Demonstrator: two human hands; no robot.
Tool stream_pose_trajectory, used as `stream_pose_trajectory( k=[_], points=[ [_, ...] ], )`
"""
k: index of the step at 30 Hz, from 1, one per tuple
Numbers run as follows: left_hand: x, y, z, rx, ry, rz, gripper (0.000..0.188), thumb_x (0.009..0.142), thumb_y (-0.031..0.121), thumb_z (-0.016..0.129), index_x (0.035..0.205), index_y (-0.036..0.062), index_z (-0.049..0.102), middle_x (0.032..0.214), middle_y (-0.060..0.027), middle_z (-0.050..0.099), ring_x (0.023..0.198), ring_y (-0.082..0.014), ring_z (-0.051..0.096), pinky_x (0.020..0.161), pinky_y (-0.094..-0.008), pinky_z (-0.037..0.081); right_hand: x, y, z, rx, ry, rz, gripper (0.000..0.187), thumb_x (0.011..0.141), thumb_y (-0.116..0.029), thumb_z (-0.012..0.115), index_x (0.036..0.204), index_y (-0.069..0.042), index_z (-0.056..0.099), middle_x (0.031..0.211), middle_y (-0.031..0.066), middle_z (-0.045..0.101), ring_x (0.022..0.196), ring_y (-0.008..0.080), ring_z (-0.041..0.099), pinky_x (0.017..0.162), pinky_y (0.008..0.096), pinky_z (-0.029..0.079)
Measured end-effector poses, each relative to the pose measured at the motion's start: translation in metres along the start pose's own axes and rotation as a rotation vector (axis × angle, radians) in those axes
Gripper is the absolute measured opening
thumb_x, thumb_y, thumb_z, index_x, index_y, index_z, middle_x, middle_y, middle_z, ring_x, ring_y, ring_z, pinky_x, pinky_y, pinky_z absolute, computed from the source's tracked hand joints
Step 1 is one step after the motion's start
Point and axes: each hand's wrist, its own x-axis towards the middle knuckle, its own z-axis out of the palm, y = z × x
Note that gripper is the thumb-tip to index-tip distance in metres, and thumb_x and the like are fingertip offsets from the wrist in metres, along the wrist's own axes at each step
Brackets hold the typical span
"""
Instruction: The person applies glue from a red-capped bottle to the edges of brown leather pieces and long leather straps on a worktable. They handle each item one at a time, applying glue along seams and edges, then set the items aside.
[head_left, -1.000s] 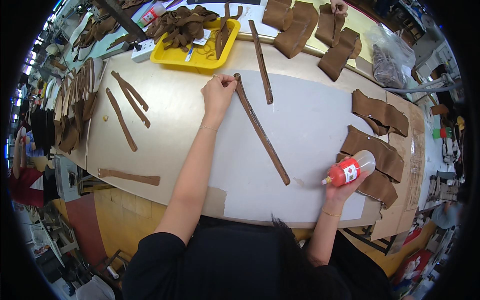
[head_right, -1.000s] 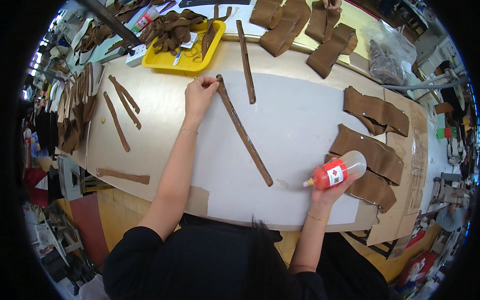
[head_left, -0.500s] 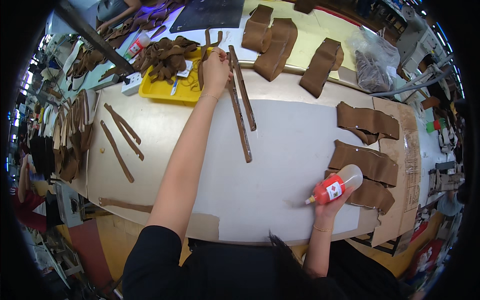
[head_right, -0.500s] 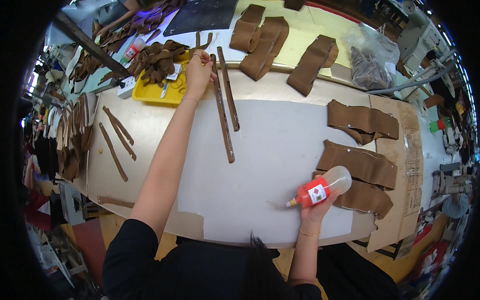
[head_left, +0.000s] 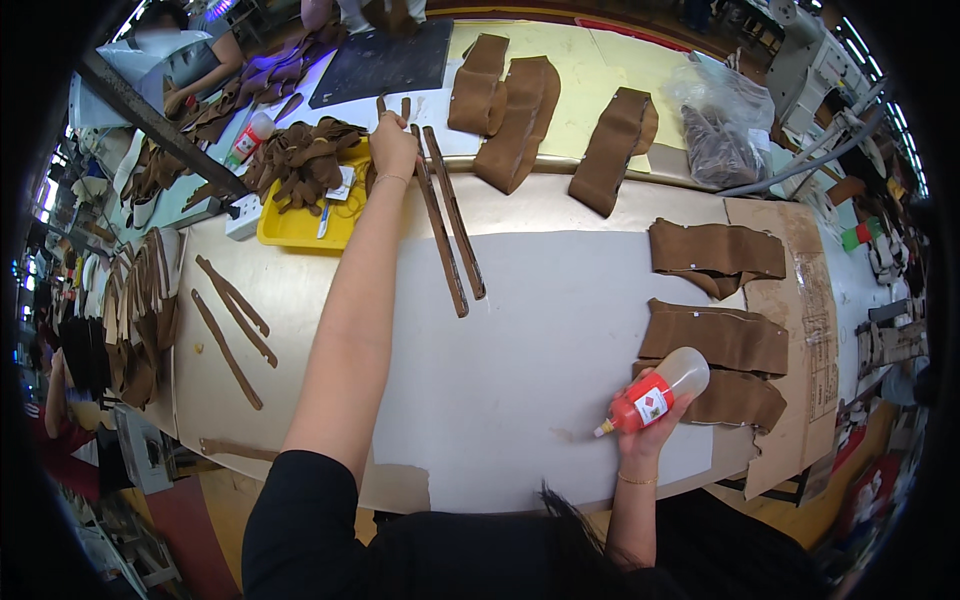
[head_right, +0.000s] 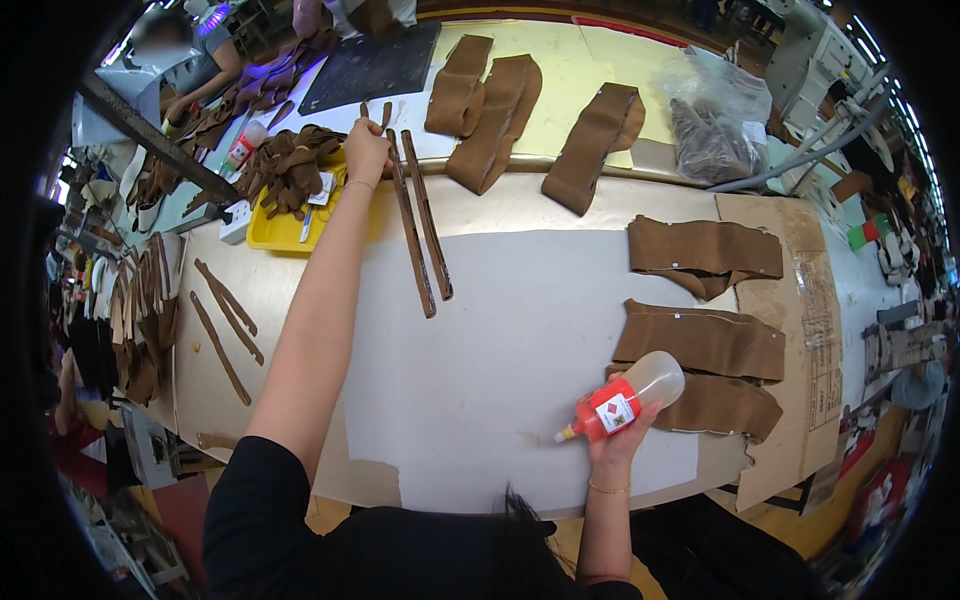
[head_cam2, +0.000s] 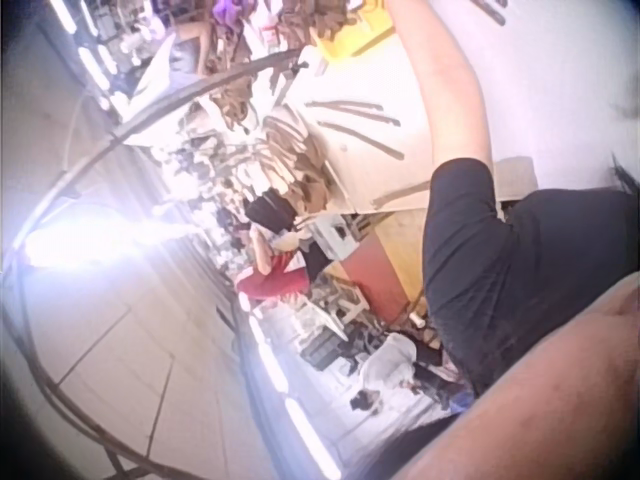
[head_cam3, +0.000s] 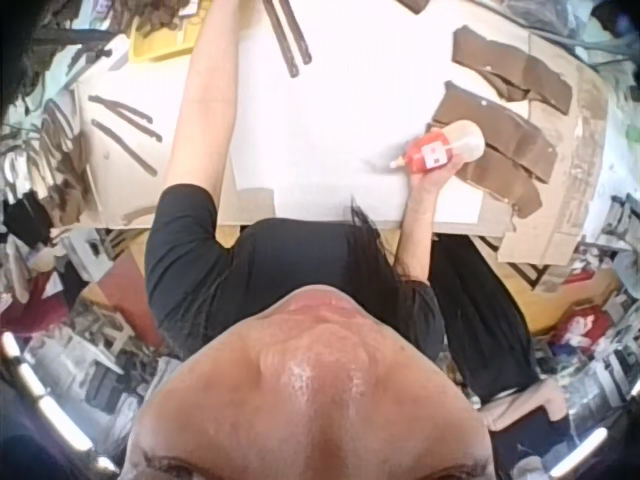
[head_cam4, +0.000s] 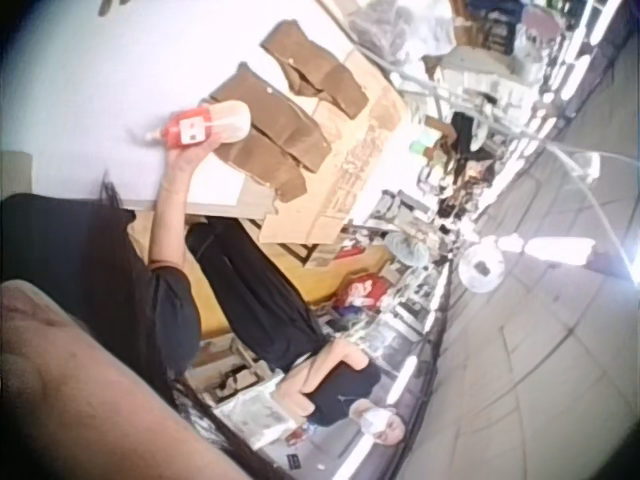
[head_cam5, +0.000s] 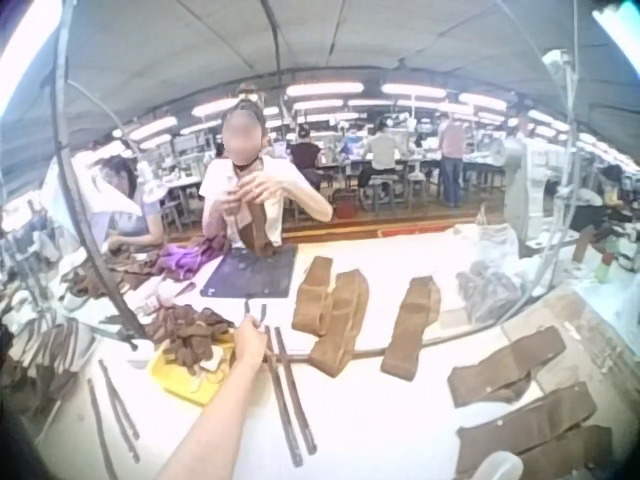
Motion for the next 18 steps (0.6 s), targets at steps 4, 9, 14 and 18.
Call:
stream_pose_trajectory(
  k=[4,9,14,18],
  points=[
    [0.013,0.005,0.005,0.105,-0.039,-0.06,0.012,0.077,-0.003,0.056,0.088,0.001,0.056,0.072,-0.0145,0.066,0.05,-0.0226,0.065,0.05,-0.0326,0.051,0.0,-0.001,-0.003,-0.008,0.054,-0.003,0.083,0.076,-0.076,0.051,0.111,-0.001,0.053,0.083,0.0085,0.063,0.074,0.0212,0.064,0.068,0.0394,0.054],
    [0.03,0.003,-0.001,0.247,-0.102,-0.112,0.016,0.081,0.004,0.053,0.096,0.0035,0.06,0.074,-0.0145,0.068,0.052,-0.0221,0.067,0.062,-0.0351,0.054,-0.003,-0.001,0.006,0.013,0.077,-0.002,0.078,0.079,-0.075,0.048,0.109,-0.003,0.054,0.087,0.006,0.062,0.071,0.0188,0.062,0.062,0.0362,0.053],
    [0.029,0.009,-0.003,0.279,0.026,0.187,0.027,0.079,0.001,0.055,0.106,0.0028,0.058,0.091,-0.019,0.066,0.084,-0.0289,0.067,0.073,-0.0379,0.051,0.0,0.003,-0.005,0.061,0.126,0.051,0.082,0.078,-0.077,0.046,0.11,-0.002,0.054,0.079,0.0078,0.062,0.066,0.0218,0.063,0.059,0.0394,0.054],
    [-0.029,0.043,-0.016,0.129,0.008,0.388,0.037,0.078,0.006,0.064,0.112,0.0012,0.049,0.088,-0.0155,0.062,0.081,-0.0298,0.064,0.073,-0.0394,0.049,-0.001,0.001,-0.002,0.045,0.105,0.07,0.08,0.079,-0.075,0.047,0.111,-0.002,0.054,0.082,0.0079,0.062,0.072,0.0233,0.064,0.065,0.041,0.055]
  ],
)
